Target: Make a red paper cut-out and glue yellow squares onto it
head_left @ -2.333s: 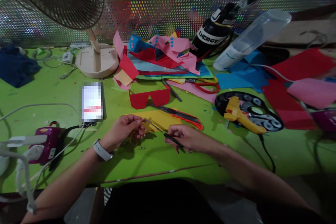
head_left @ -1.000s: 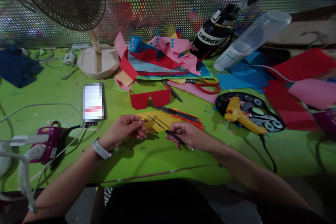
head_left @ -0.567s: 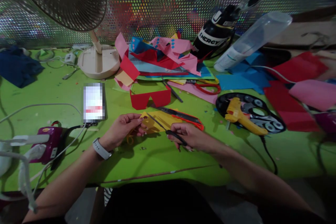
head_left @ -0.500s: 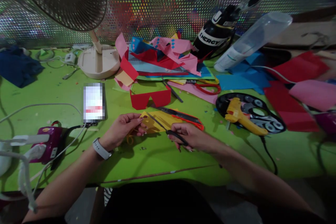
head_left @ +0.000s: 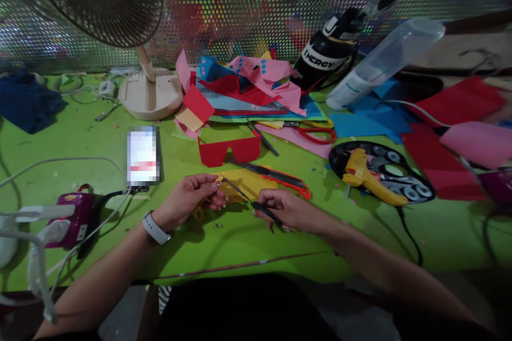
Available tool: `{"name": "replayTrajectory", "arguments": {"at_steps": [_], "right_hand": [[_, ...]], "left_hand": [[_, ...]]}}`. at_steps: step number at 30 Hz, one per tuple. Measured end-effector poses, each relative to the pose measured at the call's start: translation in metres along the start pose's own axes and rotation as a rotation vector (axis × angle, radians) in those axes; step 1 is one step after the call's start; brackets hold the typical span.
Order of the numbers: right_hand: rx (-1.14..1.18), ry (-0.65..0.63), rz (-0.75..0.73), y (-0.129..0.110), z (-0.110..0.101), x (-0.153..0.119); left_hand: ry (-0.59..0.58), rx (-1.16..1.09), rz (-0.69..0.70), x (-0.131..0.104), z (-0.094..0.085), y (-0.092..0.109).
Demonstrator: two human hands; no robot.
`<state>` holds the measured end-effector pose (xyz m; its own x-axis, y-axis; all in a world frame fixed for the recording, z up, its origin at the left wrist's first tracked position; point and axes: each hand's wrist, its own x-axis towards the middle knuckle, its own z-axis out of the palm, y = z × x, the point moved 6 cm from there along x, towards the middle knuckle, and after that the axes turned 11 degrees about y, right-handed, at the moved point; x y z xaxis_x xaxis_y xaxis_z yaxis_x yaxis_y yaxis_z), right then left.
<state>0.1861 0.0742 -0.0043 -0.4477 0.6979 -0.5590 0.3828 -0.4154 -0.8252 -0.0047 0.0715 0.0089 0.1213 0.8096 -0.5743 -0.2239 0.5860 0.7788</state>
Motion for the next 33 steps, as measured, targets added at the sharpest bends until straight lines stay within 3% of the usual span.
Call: {"name": "replayTrajectory", "arguments": {"at_steps": [14, 25, 33], "right_hand": [[0.004, 0.001, -0.013, 0.0024, 0.0007, 0.0018], [0.064, 0.076, 0.013, -0.0002, -0.0014, 0.0046], [0.017, 0.017, 0.019, -0.0039, -0.001, 0.0001]], "left_hand": [[-0.022, 0.024, 0.022, 0.0027, -0.0015, -0.0018], [0.003, 0.031, -0.009, 0.0037, -0.0037, -0.0042], [0.048, -0.05, -0.024, 0.0045, -0.0037, -0.0007]]}}
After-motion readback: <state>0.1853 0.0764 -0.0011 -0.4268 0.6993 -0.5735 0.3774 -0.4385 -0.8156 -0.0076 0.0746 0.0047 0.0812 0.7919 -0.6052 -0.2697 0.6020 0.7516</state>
